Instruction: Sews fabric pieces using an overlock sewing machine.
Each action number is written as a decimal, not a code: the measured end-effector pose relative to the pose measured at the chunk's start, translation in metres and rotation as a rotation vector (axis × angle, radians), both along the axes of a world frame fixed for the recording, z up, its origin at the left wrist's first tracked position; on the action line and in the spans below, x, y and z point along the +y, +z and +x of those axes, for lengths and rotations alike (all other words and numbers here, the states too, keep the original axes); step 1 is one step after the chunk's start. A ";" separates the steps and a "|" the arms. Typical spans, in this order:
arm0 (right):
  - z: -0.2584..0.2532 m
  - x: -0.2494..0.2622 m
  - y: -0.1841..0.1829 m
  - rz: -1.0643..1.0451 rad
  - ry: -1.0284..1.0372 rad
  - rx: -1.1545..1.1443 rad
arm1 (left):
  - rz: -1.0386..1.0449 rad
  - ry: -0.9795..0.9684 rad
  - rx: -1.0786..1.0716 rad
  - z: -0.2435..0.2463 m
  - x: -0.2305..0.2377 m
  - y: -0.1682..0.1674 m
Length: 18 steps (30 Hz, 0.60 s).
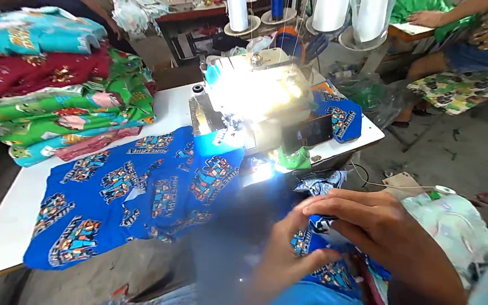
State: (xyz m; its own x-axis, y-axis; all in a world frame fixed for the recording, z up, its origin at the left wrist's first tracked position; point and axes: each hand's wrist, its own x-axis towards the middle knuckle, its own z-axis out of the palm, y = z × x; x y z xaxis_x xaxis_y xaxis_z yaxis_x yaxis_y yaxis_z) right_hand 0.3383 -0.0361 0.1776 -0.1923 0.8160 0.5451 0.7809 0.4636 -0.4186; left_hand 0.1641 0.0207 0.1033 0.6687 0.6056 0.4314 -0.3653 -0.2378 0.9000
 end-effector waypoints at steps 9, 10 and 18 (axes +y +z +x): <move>0.024 -0.008 -0.010 0.136 -0.093 0.419 | 0.240 0.288 0.346 -0.057 -0.007 -0.052; 0.029 -0.011 -0.012 0.148 -0.116 0.460 | 0.236 0.325 0.395 -0.072 -0.007 -0.061; 0.024 0.005 -0.041 -0.031 -0.046 0.669 | -0.028 0.637 0.433 -0.182 -0.013 -0.020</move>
